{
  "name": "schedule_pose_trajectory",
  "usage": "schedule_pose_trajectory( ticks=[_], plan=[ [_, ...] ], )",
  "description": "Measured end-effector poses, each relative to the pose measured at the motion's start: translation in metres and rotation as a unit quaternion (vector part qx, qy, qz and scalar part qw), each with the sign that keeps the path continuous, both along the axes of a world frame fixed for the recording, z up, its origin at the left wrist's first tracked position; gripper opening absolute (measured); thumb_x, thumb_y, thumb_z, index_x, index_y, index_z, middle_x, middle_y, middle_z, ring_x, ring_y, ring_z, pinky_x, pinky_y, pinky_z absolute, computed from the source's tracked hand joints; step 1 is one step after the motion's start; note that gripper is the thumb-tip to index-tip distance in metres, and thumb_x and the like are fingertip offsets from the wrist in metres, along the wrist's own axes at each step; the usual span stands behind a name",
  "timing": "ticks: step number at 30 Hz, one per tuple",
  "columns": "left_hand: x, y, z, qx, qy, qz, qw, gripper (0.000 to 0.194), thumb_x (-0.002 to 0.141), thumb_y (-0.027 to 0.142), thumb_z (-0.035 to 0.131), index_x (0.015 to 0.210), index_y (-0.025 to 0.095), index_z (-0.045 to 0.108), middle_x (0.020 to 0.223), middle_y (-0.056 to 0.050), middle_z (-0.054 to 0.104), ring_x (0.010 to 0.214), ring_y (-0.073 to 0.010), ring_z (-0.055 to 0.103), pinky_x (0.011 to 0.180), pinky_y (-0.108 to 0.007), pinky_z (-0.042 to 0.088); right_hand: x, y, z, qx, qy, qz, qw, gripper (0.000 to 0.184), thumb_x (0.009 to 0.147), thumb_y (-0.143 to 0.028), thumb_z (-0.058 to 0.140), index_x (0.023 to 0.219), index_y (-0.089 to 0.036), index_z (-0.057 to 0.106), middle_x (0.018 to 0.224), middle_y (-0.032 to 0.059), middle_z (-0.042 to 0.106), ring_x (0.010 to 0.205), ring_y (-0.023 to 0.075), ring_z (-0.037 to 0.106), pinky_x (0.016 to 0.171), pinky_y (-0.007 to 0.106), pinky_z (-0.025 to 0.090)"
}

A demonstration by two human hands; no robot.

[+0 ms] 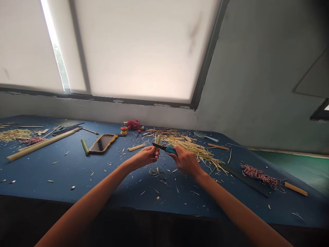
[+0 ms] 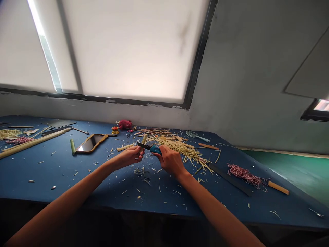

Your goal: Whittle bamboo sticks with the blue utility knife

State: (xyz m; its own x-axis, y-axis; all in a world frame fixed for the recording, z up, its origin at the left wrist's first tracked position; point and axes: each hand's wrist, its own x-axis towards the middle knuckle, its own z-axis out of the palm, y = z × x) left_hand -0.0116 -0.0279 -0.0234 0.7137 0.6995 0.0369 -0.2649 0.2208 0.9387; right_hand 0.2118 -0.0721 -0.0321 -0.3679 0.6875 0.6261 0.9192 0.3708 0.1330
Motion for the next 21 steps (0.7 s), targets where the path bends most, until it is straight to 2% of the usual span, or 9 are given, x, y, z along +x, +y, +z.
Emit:
schedule_pose_trajectory(
  ticks=[2, 4, 8, 10, 13, 17, 19, 21],
  plan=[
    [-0.001, 0.001, 0.0, -0.011, -0.011, -0.007, 1.0, 0.028, 0.083, 0.041, 0.061, 0.085, 0.013, 0.053, 0.078, 0.0, 0.047, 0.065, -0.0058, 0.042, 0.066, -0.021, 0.036, 0.0, 0.001, 0.001, 0.001, -0.013, -0.003, 1.0, 0.035, 0.097, -0.046, 0.03, 0.092, -0.017, 0.049, 0.081, 0.0048, 0.06, 0.068, 0.015, 0.054, 0.056, 0.025, 0.027],
    [-0.002, 0.001, -0.001, -0.019, -0.009, -0.027, 0.999, 0.028, 0.082, 0.039, 0.063, 0.085, 0.013, 0.053, 0.077, 0.0, 0.047, 0.062, -0.0048, 0.04, 0.062, -0.02, 0.034, 0.006, 0.005, 0.005, -0.003, -0.009, -0.036, 0.999, 0.036, 0.097, -0.046, 0.029, 0.092, -0.017, 0.05, 0.082, 0.0056, 0.061, 0.067, 0.0151, 0.055, 0.056, 0.025, 0.026],
    [0.001, -0.002, -0.003, -0.006, 0.027, -0.095, 0.995, 0.029, 0.084, 0.04, 0.06, 0.092, 0.012, 0.055, 0.078, -0.001, 0.048, 0.062, -0.0052, 0.039, 0.061, -0.021, 0.033, 0.035, 0.015, 0.015, -0.018, 0.062, -0.208, 0.976, 0.038, 0.098, -0.043, 0.023, 0.098, -0.017, 0.051, 0.082, 0.0076, 0.064, 0.061, 0.0165, 0.056, 0.05, 0.027, 0.02],
    [0.004, -0.001, -0.006, -0.009, 0.018, -0.072, 0.997, 0.03, 0.085, 0.041, 0.059, 0.091, 0.012, 0.055, 0.079, -0.001, 0.047, 0.062, -0.0056, 0.039, 0.062, -0.021, 0.034, 0.048, 0.017, 0.016, -0.013, 0.086, -0.235, 0.968, 0.04, 0.098, -0.044, 0.022, 0.1, -0.017, 0.051, 0.082, 0.0079, 0.065, 0.061, 0.0177, 0.057, 0.05, 0.027, 0.02],
    [0.005, 0.004, -0.01, -0.022, -0.009, -0.007, 1.0, 0.027, 0.085, 0.04, 0.058, 0.088, 0.014, 0.055, 0.079, -0.001, 0.048, 0.062, -0.0061, 0.04, 0.063, -0.022, 0.035, 0.047, 0.012, 0.012, 0.007, 0.097, -0.17, 0.981, 0.04, 0.097, -0.047, 0.024, 0.099, -0.017, 0.051, 0.08, 0.0065, 0.065, 0.062, 0.0169, 0.057, 0.052, 0.026, 0.023],
    [0.003, 0.006, -0.01, -0.015, -0.031, 0.005, 0.999, 0.024, 0.086, 0.038, 0.057, 0.086, 0.014, 0.056, 0.08, -0.001, 0.049, 0.064, -0.0064, 0.042, 0.064, -0.021, 0.036, 0.016, 0.003, 0.003, 0.001, 0.034, -0.016, 0.999, 0.035, 0.097, -0.045, 0.03, 0.092, -0.017, 0.051, 0.078, 0.005, 0.061, 0.063, 0.0141, 0.054, 0.055, 0.024, 0.026],
    [0.002, 0.003, -0.008, -0.011, -0.035, 0.006, 0.999, 0.026, 0.084, 0.038, 0.06, 0.083, 0.013, 0.055, 0.078, -0.001, 0.049, 0.063, -0.0061, 0.041, 0.064, -0.02, 0.035, 0.004, 0.001, 0.001, 0.011, 0.008, 0.019, 1.0, 0.034, 0.096, -0.045, 0.033, 0.091, -0.017, 0.05, 0.078, 0.0045, 0.059, 0.064, 0.0138, 0.052, 0.055, 0.024, 0.026],
    [0.002, 0.001, -0.005, -0.009, -0.028, -0.002, 1.0, 0.028, 0.081, 0.039, 0.063, 0.082, 0.012, 0.054, 0.076, -0.001, 0.048, 0.062, -0.0057, 0.041, 0.062, -0.02, 0.034, 0.001, 0.0, 0.002, 0.032, -0.006, 0.02, 0.999, 0.033, 0.096, -0.045, 0.034, 0.089, -0.017, 0.05, 0.077, 0.0041, 0.058, 0.064, 0.0138, 0.051, 0.056, 0.025, 0.026]
  ],
)
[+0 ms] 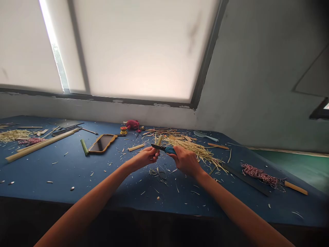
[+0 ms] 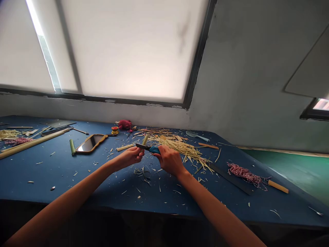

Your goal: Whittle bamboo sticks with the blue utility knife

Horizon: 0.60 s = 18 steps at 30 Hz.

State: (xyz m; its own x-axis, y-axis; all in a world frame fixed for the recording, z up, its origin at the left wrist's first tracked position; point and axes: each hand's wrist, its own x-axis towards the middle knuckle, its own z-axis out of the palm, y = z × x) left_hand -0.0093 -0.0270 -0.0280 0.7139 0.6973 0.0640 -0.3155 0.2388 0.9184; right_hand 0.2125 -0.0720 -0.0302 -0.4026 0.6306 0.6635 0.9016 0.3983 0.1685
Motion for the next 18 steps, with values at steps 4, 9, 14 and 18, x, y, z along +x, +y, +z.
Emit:
schedule_pose_trajectory(
  ticks=[4, 9, 14, 18],
  plan=[
    [0.001, 0.0, 0.006, 0.002, -0.008, -0.016, 1.0, 0.029, 0.08, 0.038, 0.065, 0.086, 0.012, 0.053, 0.076, 0.0, 0.047, 0.06, -0.0043, 0.039, 0.058, -0.018, 0.031, 0.002, 0.001, 0.005, 0.029, -0.021, -0.028, 0.999, 0.035, 0.096, -0.045, 0.034, 0.087, -0.016, 0.051, 0.076, 0.0042, 0.057, 0.062, 0.0136, 0.048, 0.056, 0.025, 0.024],
    [0.0, 0.002, 0.015, -0.001, -0.016, -0.011, 1.0, 0.026, 0.083, 0.037, 0.063, 0.086, 0.013, 0.052, 0.076, 0.001, 0.045, 0.058, -0.0039, 0.036, 0.058, -0.017, 0.031, -0.007, 0.003, 0.011, 0.018, -0.03, -0.057, 0.998, 0.041, 0.097, -0.047, 0.028, 0.088, -0.015, 0.053, 0.079, 0.0072, 0.06, 0.065, 0.015, 0.052, 0.056, 0.026, 0.024],
    [-0.01, -0.001, 0.014, 0.024, 0.039, -0.061, 0.997, 0.023, 0.088, 0.037, 0.055, 0.086, 0.014, 0.054, 0.076, 0.0, 0.045, 0.059, -0.0057, 0.033, 0.057, -0.02, 0.03, 0.025, 0.013, 0.025, -0.054, 0.072, -0.226, 0.97, 0.052, 0.097, -0.049, 0.015, 0.099, -0.015, 0.054, 0.082, 0.0116, 0.064, 0.065, 0.0196, 0.057, 0.054, 0.028, 0.026],
    [-0.012, 0.003, 0.003, 0.06, 0.051, -0.042, 0.996, 0.027, 0.087, 0.041, 0.054, 0.088, 0.014, 0.055, 0.078, -0.001, 0.045, 0.061, -0.006, 0.035, 0.059, -0.021, 0.031, 0.075, 0.016, 0.034, -0.085, 0.18, -0.35, 0.915, 0.064, 0.094, -0.055, 0.007, 0.103, -0.013, 0.054, 0.078, 0.0141, 0.065, 0.061, 0.0223, 0.057, 0.051, 0.028, 0.024]
  ],
)
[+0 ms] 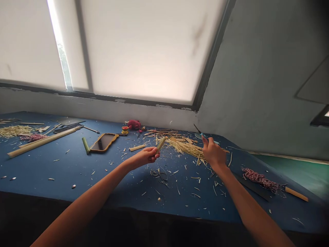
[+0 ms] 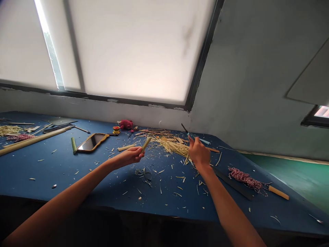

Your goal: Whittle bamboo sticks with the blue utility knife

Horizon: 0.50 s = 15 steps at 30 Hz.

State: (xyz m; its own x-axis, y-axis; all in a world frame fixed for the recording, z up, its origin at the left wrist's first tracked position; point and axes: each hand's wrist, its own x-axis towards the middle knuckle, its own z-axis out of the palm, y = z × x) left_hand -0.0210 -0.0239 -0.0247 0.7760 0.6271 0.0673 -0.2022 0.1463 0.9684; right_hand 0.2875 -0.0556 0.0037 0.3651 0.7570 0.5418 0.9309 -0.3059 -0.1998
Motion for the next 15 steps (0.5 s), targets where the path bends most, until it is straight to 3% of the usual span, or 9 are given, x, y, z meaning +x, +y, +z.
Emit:
schedule_pose_trajectory(
  ticks=[3, 6, 10, 15],
  plan=[
    [0.003, 0.004, -0.008, 0.022, 0.003, 0.049, 0.999, 0.03, 0.085, 0.044, 0.055, 0.089, 0.015, 0.057, 0.084, -0.002, 0.05, 0.065, -0.0071, 0.04, 0.062, -0.022, 0.035, 0.003, -0.004, -0.004, 0.045, -0.002, 0.042, 0.998, 0.061, 0.094, -0.056, 0.01, 0.103, -0.015, 0.053, 0.079, 0.0116, 0.065, 0.061, 0.0207, 0.056, 0.05, 0.027, 0.022],
    [0.004, 0.004, -0.01, 0.045, 0.018, 0.074, 0.996, 0.036, 0.081, 0.047, 0.059, 0.095, 0.014, 0.06, 0.092, -0.005, 0.055, 0.075, -0.0098, 0.046, 0.073, -0.024, 0.039, -0.024, -0.008, -0.013, 0.085, -0.058, 0.145, 0.984, 0.05, 0.096, -0.052, 0.018, 0.097, -0.017, 0.053, 0.079, 0.0082, 0.064, 0.062, 0.0182, 0.056, 0.052, 0.026, 0.022],
    [0.004, -0.003, -0.007, 0.084, 0.034, 0.077, 0.993, 0.043, 0.078, 0.05, 0.062, 0.102, 0.014, 0.061, 0.098, -0.007, 0.058, 0.088, -0.0139, 0.051, 0.088, -0.031, 0.039, -0.062, -0.015, -0.023, 0.069, -0.144, 0.291, 0.943, 0.041, 0.097, -0.047, 0.027, 0.091, -0.016, 0.053, 0.077, 0.0068, 0.062, 0.065, 0.0156, 0.055, 0.055, 0.026, 0.024],
    [0.003, -0.007, 0.001, 0.102, 0.041, 0.055, 0.992, 0.039, 0.08, 0.049, 0.06, 0.099, 0.015, 0.062, 0.093, -0.005, 0.056, 0.085, -0.0128, 0.051, 0.086, -0.029, 0.04, -0.076, -0.019, -0.028, 0.066, -0.19, 0.313, 0.928, 0.04, 0.096, -0.047, 0.029, 0.089, -0.016, 0.053, 0.077, 0.0063, 0.06, 0.067, 0.0154, 0.054, 0.055, 0.026, 0.025]
  ],
)
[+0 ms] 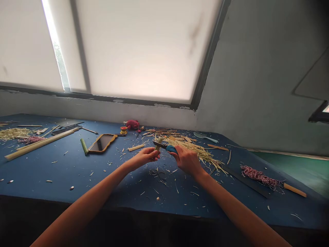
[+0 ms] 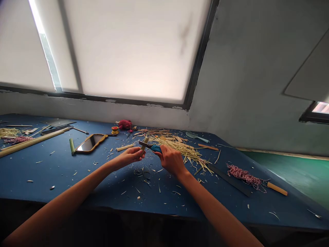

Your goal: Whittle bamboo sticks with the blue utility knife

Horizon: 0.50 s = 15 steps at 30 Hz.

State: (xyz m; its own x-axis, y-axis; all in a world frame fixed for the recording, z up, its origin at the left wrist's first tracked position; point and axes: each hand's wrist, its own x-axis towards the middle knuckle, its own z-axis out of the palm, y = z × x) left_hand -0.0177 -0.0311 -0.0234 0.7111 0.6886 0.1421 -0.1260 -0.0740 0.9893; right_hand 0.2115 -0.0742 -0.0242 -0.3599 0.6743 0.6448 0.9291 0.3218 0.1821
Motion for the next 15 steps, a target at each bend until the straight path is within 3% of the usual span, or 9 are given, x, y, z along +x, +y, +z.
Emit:
schedule_pose_trajectory(
  ticks=[3, 7, 9, 12, 15],
  plan=[
    [-0.002, -0.003, 0.007, 0.001, 0.011, -0.026, 1.0, 0.036, 0.08, 0.048, 0.06, 0.095, 0.015, 0.062, 0.085, -0.002, 0.053, 0.076, -0.0101, 0.048, 0.079, -0.026, 0.04, 0.009, 0.005, 0.006, -0.004, -0.001, -0.039, 0.999, 0.041, 0.096, -0.048, 0.028, 0.091, -0.016, 0.054, 0.081, 0.008, 0.062, 0.069, 0.017, 0.056, 0.055, 0.027, 0.025],
    [-0.002, -0.008, 0.009, -0.015, 0.048, -0.083, 0.995, 0.035, 0.081, 0.048, 0.059, 0.095, 0.016, 0.061, 0.084, -0.002, 0.052, 0.075, -0.0101, 0.046, 0.076, -0.025, 0.04, 0.047, 0.013, 0.021, -0.042, 0.098, -0.227, 0.968, 0.046, 0.097, -0.046, 0.019, 0.098, -0.016, 0.054, 0.083, 0.01, 0.065, 0.064, 0.0199, 0.058, 0.051, 0.028, 0.022],
    [-0.001, -0.008, 0.006, -0.024, 0.045, -0.078, 0.996, 0.037, 0.08, 0.049, 0.06, 0.096, 0.016, 0.061, 0.085, -0.003, 0.053, 0.076, -0.0104, 0.047, 0.079, -0.026, 0.04, 0.067, 0.014, 0.025, -0.061, 0.13, -0.286, 0.947, 0.048, 0.097, -0.048, 0.017, 0.098, -0.016, 0.053, 0.084, 0.0112, 0.066, 0.066, 0.0224, 0.06, 0.05, 0.028, 0.021],
    [0.001, -0.005, 0.0, -0.019, 0.032, -0.043, 0.998, 0.04, 0.08, 0.051, 0.059, 0.101, 0.017, 0.061, 0.09, -0.004, 0.055, 0.081, -0.0117, 0.05, 0.084, -0.028, 0.041, 0.078, 0.014, 0.023, -0.066, 0.151, -0.286, 0.944, 0.05, 0.096, -0.05, 0.016, 0.098, -0.017, 0.053, 0.083, 0.0112, 0.066, 0.07, 0.0236, 0.062, 0.05, 0.028, 0.02],
    [0.001, -0.002, -0.002, 0.009, 0.045, -0.01, 0.999, 0.043, 0.08, 0.053, 0.058, 0.105, 0.018, 0.06, 0.095, -0.006, 0.058, 0.087, -0.0142, 0.054, 0.085, -0.029, 0.042, 0.067, 0.014, 0.016, -0.047, 0.16, -0.228, 0.959, 0.048, 0.096, -0.05, 0.018, 0.099, -0.018, 0.053, 0.083, 0.0096, 0.067, 0.068, 0.0212, 0.061, 0.051, 0.027, 0.021]
  ],
)
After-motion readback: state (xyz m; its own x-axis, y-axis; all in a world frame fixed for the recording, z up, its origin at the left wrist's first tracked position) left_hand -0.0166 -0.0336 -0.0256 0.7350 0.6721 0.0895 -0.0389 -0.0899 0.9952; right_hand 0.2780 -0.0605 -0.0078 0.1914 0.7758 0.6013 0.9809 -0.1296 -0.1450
